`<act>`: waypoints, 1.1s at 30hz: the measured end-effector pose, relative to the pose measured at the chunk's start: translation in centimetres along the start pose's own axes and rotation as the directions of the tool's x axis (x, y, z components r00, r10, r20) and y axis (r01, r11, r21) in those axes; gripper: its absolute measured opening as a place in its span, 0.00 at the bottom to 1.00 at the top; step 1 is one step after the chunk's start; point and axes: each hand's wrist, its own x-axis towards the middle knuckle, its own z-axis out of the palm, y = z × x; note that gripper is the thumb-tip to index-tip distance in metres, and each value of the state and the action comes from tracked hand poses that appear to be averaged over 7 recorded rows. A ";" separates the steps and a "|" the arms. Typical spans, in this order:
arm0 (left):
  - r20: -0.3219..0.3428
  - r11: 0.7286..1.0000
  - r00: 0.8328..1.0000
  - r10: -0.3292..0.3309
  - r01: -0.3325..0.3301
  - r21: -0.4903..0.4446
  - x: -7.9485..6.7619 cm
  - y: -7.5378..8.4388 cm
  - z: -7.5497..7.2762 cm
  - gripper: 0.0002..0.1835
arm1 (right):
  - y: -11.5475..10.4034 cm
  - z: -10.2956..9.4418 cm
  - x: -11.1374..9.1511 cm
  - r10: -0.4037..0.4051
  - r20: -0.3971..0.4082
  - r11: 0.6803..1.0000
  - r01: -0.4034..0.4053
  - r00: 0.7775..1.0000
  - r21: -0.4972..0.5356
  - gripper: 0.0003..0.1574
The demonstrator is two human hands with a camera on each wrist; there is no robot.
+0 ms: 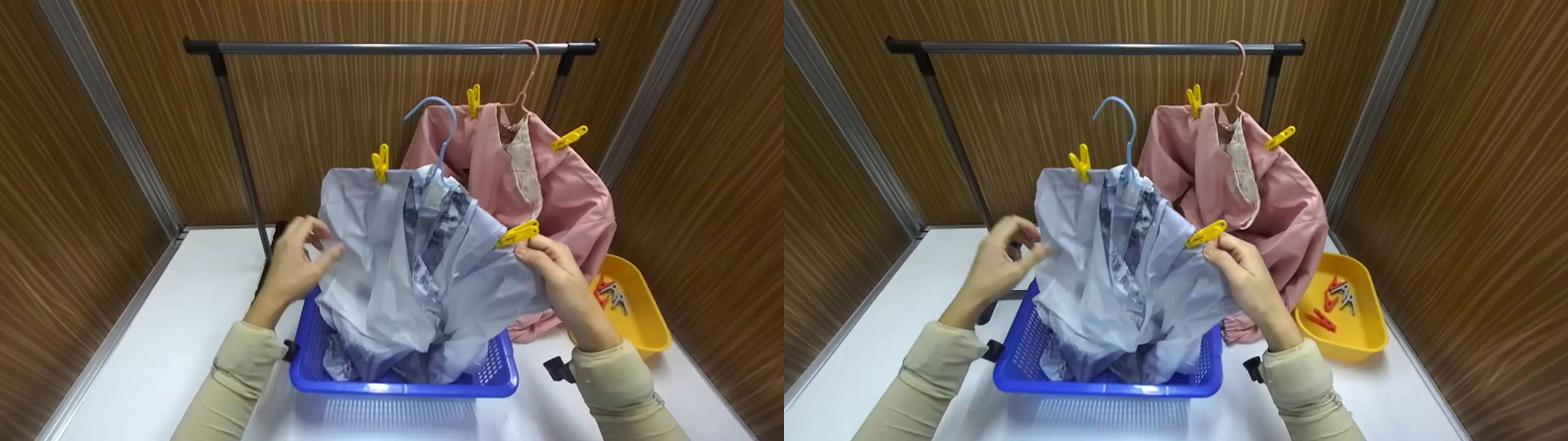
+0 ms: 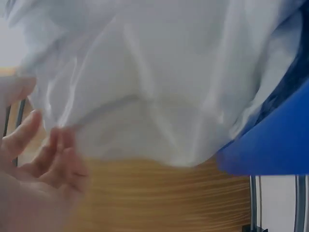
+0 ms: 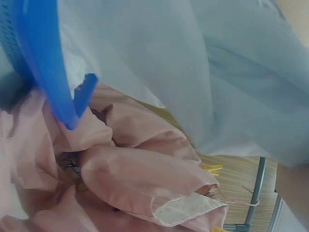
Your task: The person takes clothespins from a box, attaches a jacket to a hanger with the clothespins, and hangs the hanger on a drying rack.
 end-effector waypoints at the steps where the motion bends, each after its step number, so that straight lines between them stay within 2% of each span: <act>1: 0.062 1.000 0.998 -0.011 0.010 0.016 -0.3 0.2 0.3 0.15 | -0.1 0.0 0.1 -0.002 -0.008 1.000 0.002 1.000 -0.001 0.13; 3: 0.198 0.997 0.979 -0.058 0.048 0.055 -1.0 0.7 0.8 0.17 | -0.3 -0.1 0.2 -0.011 -0.016 1.000 0.011 1.000 0.009 0.14; 6: 0.383 0.989 0.915 -0.126 0.084 0.124 -1.8 1.4 1.7 0.21 | -0.6 -0.2 0.5 -0.041 -0.025 0.999 0.042 0.999 0.027 0.15; 8: 0.460 0.983 0.875 -0.148 0.077 0.169 -2.1 1.9 2.4 0.23 | -0.8 -0.3 0.6 -0.060 -0.035 0.997 0.062 0.998 0.048 0.16; 10: 0.513 0.978 0.846 -0.142 0.040 0.205 -2.3 2.4 3.2 0.26 | -1.1 -0.3 0.8 -0.075 -0.045 0.994 0.078 0.996 0.072 0.17; 13: 0.549 0.962 0.822 -0.154 -0.002 0.272 -2.4 3.1 4.3 0.31 | -1.4 -0.3 1.0 -0.076 -0.057 0.991 0.082 0.995 0.106 0.16; 17: 0.586 0.931 0.772 -0.245 0.019 0.364 -2.4 3.8 5.7 0.40 | -1.6 -0.3 1.1 -0.068 -0.066 0.992 0.075 0.995 0.104 0.16; 21: 0.638 0.896 0.699 -0.323 0.009 0.444 -2.3 4.0 7.3 0.48 | -1.4 0.0 1.1 -0.074 -0.062 0.992 0.080 0.995 0.097 0.17; 24: 0.677 0.859 0.634 -0.374 -0.038 0.511 -2.5 4.2 8.3 0.51 | -1.2 0.3 1.1 -0.077 -0.048 0.993 0.081 0.996 0.088 0.16; 27: 0.703 0.813 0.574 -0.419 -0.108 0.572 -2.9 4.3 9.3 0.50 | -0.9 0.5 1.0 -0.075 -0.029 0.995 0.077 0.997 0.066 0.16; 30: 0.720 0.770 0.521 -0.458 -0.172 0.614 -3.5 4.4 10.2 0.48 | -0.7 0.6 0.9 -0.064 -0.011 0.996 0.064 0.998 0.054 0.15; 33: 0.721 0.728 0.480 -0.499 -0.219 0.649 -4.1 4.5 11.1 0.49 | -0.5 0.8 0.7 -0.050 0.006 0.998 0.049 0.999 0.048 0.14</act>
